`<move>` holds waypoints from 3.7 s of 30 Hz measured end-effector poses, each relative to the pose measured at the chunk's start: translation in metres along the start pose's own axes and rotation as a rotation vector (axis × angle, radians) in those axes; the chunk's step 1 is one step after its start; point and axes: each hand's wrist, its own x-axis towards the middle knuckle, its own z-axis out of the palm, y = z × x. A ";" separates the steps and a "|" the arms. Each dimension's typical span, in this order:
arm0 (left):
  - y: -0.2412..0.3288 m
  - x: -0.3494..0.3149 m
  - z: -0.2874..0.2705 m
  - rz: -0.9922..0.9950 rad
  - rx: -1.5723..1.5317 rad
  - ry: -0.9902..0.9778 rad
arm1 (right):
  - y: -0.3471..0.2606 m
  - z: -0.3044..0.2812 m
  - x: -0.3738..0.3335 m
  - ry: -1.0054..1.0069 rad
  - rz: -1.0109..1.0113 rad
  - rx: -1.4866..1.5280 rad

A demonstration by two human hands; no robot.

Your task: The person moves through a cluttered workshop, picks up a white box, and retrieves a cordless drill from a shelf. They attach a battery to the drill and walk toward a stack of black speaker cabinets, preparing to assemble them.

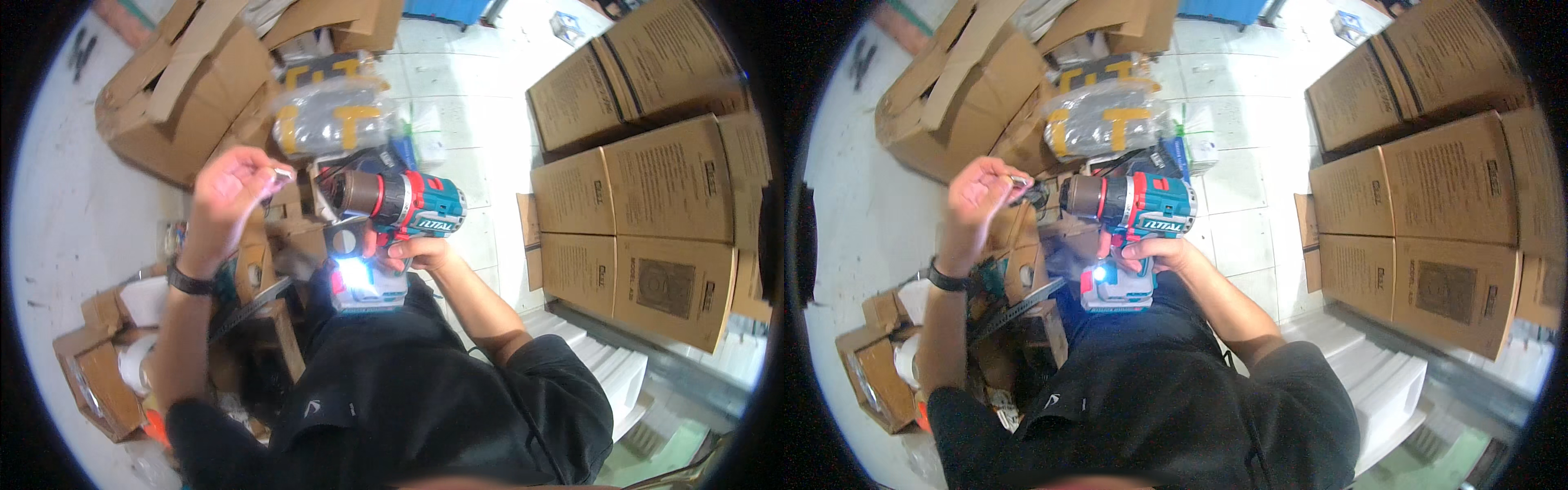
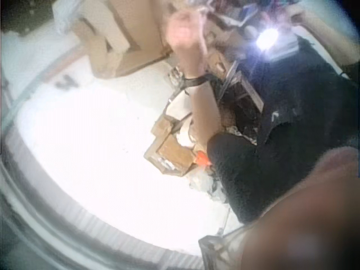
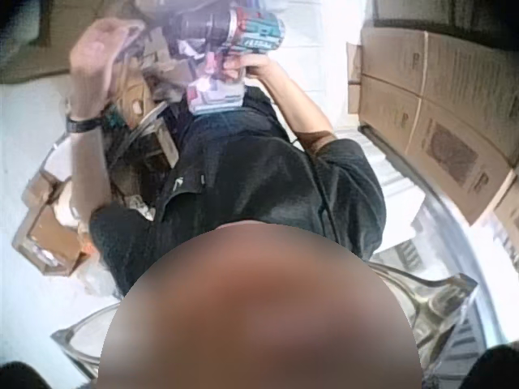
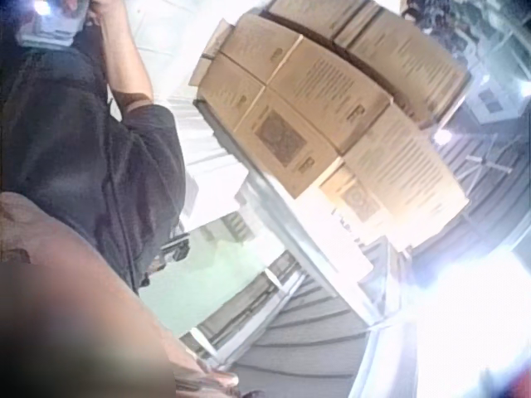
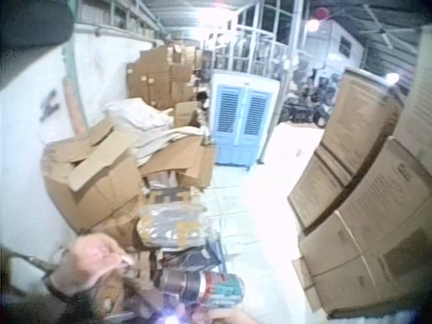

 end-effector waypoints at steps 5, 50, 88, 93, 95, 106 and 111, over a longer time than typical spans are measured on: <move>-0.017 0.006 0.091 0.053 -0.279 0.012 | -0.018 -0.009 -0.043 -0.008 -0.080 0.045; -0.027 -0.095 0.065 0.275 -0.282 0.372 | 0.012 -0.041 -0.004 -0.406 0.238 0.559; 0.004 -0.577 0.064 0.562 0.421 1.625 | 0.201 0.023 0.075 -0.583 0.520 -1.446; -0.014 -0.627 0.061 0.554 0.351 1.829 | 0.222 0.018 0.060 -0.511 0.714 -1.663; -0.011 -0.639 0.052 0.673 0.308 1.608 | 0.224 0.021 0.050 -0.506 0.649 -1.764; -0.044 -0.468 0.011 0.444 -0.223 0.284 | 0.219 0.018 0.023 -0.246 0.636 -1.831; -0.068 -0.369 -0.012 -0.006 0.234 0.323 | 0.220 -0.039 0.040 -0.228 0.726 -1.734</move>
